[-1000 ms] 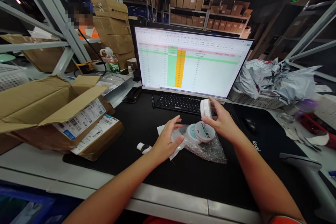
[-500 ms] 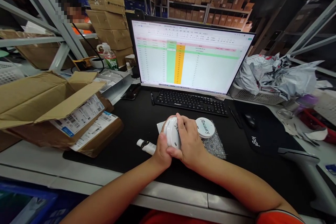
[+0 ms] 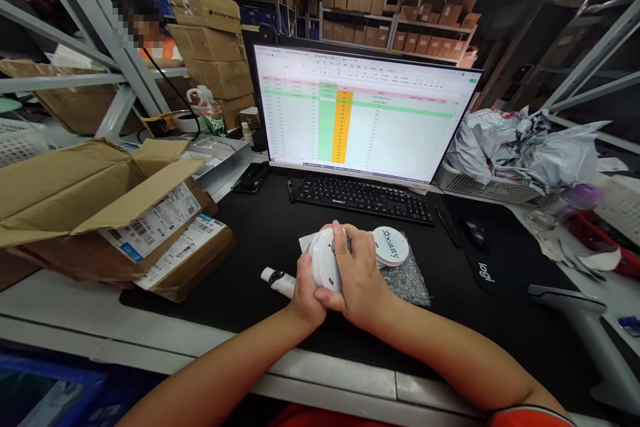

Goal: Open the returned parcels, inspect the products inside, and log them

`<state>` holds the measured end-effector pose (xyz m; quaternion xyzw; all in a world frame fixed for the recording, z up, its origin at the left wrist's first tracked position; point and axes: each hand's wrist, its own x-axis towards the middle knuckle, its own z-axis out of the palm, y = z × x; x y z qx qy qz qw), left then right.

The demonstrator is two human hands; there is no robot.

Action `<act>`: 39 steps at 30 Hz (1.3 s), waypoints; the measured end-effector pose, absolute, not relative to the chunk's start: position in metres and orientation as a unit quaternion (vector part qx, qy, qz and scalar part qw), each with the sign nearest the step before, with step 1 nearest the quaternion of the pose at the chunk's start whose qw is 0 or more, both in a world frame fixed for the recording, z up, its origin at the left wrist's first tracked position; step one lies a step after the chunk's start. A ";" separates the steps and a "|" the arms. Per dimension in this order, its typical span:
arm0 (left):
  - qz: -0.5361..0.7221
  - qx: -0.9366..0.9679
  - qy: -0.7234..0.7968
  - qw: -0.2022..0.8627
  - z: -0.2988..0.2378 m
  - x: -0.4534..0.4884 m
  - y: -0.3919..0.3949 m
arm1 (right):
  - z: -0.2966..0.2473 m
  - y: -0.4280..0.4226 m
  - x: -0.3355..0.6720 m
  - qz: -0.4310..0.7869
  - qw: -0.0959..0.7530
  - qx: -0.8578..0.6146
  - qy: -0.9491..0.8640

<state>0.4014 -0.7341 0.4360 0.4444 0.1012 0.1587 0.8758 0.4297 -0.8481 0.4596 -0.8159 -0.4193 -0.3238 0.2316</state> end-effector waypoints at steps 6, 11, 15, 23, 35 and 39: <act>0.078 0.390 0.196 0.896 0.468 0.410 -0.729 | 0.459 -0.852 0.443 -0.384 0.148 -0.796 -0.443; -0.107 0.435 0.108 0.888 0.473 0.421 -0.710 | 0.489 -0.875 0.446 -0.315 0.028 -0.776 -0.546; -0.175 0.445 0.042 0.877 0.468 0.421 -0.705 | 0.510 -0.891 0.440 -0.222 0.026 -0.781 -0.584; -0.020 0.521 0.061 0.851 0.451 0.423 -0.707 | 0.505 -0.890 0.441 -0.162 0.173 -0.850 -0.470; -0.040 0.455 0.172 0.873 0.464 0.431 -0.710 | 0.524 -0.905 0.428 -0.190 0.208 -0.844 -0.456; 0.009 0.367 0.191 0.910 0.480 0.439 -0.698 | 0.535 -0.922 0.421 -0.063 0.151 -0.886 -0.435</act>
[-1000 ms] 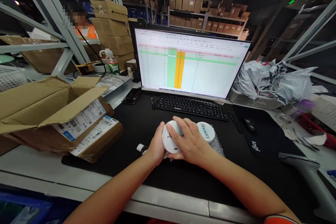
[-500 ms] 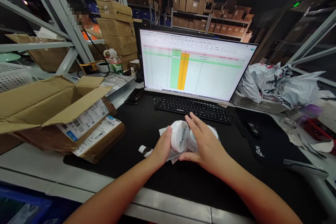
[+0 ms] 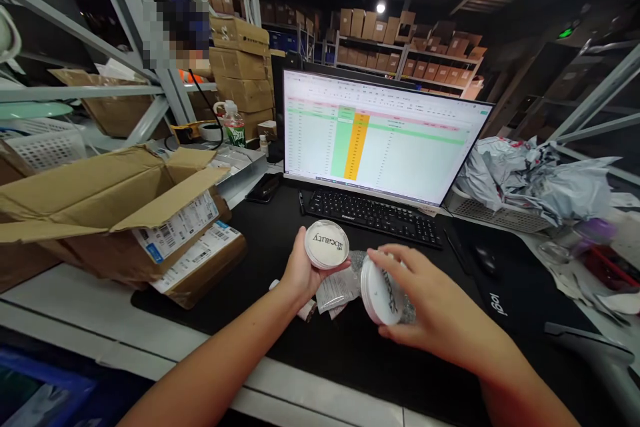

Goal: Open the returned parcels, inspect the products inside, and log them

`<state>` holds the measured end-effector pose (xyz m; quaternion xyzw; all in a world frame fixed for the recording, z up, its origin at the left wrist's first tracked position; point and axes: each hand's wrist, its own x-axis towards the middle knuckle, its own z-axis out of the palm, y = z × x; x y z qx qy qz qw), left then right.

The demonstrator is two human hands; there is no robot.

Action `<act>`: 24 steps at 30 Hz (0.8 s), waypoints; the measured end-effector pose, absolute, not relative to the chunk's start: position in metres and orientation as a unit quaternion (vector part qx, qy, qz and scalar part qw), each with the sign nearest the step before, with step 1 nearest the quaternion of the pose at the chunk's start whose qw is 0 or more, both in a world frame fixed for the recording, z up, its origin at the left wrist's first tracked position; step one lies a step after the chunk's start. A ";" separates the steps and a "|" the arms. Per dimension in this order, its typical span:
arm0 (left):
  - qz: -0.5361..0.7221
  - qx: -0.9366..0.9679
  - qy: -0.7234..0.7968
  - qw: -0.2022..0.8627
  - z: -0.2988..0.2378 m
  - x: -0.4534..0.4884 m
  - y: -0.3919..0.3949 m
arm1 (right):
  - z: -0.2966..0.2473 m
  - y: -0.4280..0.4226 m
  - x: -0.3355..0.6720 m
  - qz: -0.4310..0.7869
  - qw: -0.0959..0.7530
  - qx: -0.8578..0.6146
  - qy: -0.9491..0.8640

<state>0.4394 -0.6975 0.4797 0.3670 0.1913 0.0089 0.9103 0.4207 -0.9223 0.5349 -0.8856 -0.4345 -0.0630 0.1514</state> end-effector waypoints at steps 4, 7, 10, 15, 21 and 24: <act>-0.030 0.348 0.111 0.931 0.482 0.434 -0.695 | 0.503 -0.902 0.419 0.074 0.040 -0.873 -0.481; -0.070 0.336 0.072 0.937 0.476 0.430 -0.698 | 0.480 -0.886 0.422 0.058 -0.002 -0.851 -0.522; -0.102 0.328 0.035 0.938 0.470 0.429 -0.699 | 0.482 -0.889 0.427 0.048 0.037 -0.836 -0.546; -0.107 0.323 -0.001 0.940 0.463 0.430 -0.700 | 0.509 -0.906 0.438 -0.106 0.230 -0.824 -0.507; -0.122 0.340 -0.042 0.932 0.454 0.425 -0.706 | 0.494 -0.897 0.454 -0.286 0.251 -0.810 -0.446; -0.099 0.355 -0.038 0.929 0.453 0.424 -0.710 | 0.483 -0.894 0.459 -0.297 0.247 -0.819 -0.424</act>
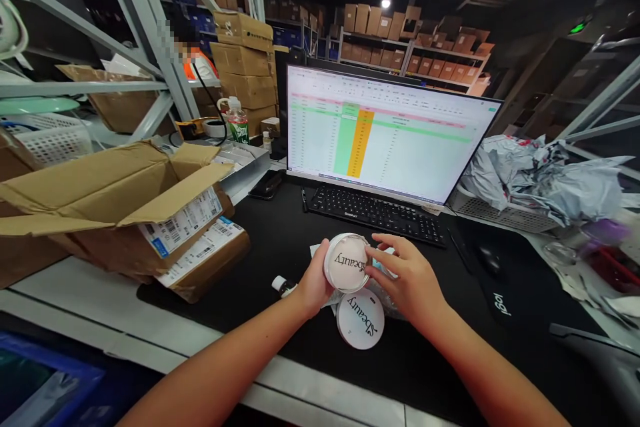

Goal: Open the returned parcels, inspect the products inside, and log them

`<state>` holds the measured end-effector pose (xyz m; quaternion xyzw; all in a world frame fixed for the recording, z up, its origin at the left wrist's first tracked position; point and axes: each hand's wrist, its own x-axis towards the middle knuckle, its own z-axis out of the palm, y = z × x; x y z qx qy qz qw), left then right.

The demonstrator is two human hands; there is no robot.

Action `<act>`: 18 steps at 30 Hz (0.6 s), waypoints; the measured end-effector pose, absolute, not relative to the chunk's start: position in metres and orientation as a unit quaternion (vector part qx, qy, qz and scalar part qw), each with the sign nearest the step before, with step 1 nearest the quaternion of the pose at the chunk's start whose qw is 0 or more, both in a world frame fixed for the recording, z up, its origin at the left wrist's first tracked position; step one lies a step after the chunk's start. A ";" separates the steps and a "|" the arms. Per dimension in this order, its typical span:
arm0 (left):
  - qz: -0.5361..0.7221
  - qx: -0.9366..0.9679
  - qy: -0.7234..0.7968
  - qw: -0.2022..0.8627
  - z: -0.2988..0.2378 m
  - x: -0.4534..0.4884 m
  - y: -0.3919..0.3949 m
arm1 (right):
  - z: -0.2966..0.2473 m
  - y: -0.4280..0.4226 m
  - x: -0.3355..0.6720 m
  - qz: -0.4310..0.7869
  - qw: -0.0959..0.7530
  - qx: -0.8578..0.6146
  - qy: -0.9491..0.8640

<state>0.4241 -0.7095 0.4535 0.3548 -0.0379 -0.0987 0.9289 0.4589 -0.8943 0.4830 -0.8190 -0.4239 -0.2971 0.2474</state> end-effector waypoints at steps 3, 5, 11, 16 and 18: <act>-0.083 0.372 -0.033 0.924 0.453 0.424 -0.713 | 0.479 -0.893 0.461 -0.288 0.277 -0.828 -0.393; -0.075 0.386 -0.043 0.918 0.450 0.423 -0.714 | 0.480 -0.892 0.462 -0.246 0.338 -0.832 -0.364; -0.037 0.419 -0.083 0.903 0.441 0.417 -0.719 | 0.481 -0.883 0.462 -0.186 0.522 -0.790 -0.262; -0.059 0.365 0.000 0.929 0.451 0.415 -0.723 | 0.478 -0.876 0.449 -0.301 0.471 -0.778 -0.287; -0.052 0.339 0.047 0.938 0.457 0.416 -0.723 | 0.477 -0.876 0.440 -0.381 0.405 -0.753 -0.353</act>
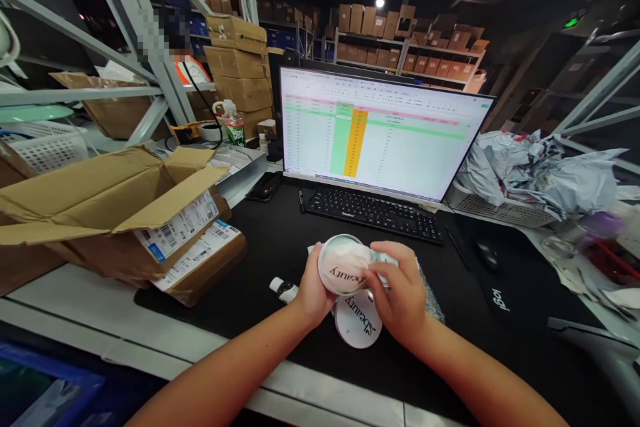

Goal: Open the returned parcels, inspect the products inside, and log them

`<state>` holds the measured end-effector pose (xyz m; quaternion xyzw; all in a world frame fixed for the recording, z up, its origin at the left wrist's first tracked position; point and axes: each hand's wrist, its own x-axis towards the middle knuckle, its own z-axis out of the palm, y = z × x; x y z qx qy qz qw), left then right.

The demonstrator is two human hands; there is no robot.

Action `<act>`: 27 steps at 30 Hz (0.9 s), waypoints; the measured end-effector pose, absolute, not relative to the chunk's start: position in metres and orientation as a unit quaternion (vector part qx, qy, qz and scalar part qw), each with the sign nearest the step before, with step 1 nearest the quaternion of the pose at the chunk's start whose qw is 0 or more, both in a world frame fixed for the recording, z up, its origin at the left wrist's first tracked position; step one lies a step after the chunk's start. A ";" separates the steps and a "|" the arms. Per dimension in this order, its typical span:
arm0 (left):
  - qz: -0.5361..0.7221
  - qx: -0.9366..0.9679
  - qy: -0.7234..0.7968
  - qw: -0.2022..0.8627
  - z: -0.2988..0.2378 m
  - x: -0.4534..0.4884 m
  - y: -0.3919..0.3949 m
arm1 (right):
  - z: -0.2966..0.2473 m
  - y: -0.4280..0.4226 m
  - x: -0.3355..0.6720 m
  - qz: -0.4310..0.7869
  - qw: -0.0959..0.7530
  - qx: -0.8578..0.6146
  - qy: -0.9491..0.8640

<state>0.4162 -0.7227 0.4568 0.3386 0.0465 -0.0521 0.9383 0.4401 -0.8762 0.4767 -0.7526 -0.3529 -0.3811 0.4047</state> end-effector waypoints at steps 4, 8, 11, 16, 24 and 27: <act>-0.050 0.309 0.063 0.948 0.465 0.418 -0.718 | 0.473 -0.879 0.430 -0.457 0.277 -0.662 -0.526; -0.083 0.305 0.005 0.949 0.468 0.417 -0.712 | 0.471 -0.883 0.433 -0.405 0.326 -0.613 -0.595; -0.103 0.319 -0.055 0.941 0.467 0.416 -0.707 | 0.475 -0.884 0.436 -0.319 0.386 -0.591 -0.633; -0.076 0.356 -0.093 0.927 0.460 0.419 -0.700 | 0.489 -0.884 0.437 -0.276 0.316 -0.618 -0.665; 0.003 0.396 -0.128 0.909 0.461 0.419 -0.698 | 0.494 -0.890 0.438 -0.296 0.254 -0.639 -0.663; 0.042 0.445 -0.149 0.882 0.462 0.419 -0.696 | 0.496 -0.892 0.440 -0.293 0.215 -0.657 -0.661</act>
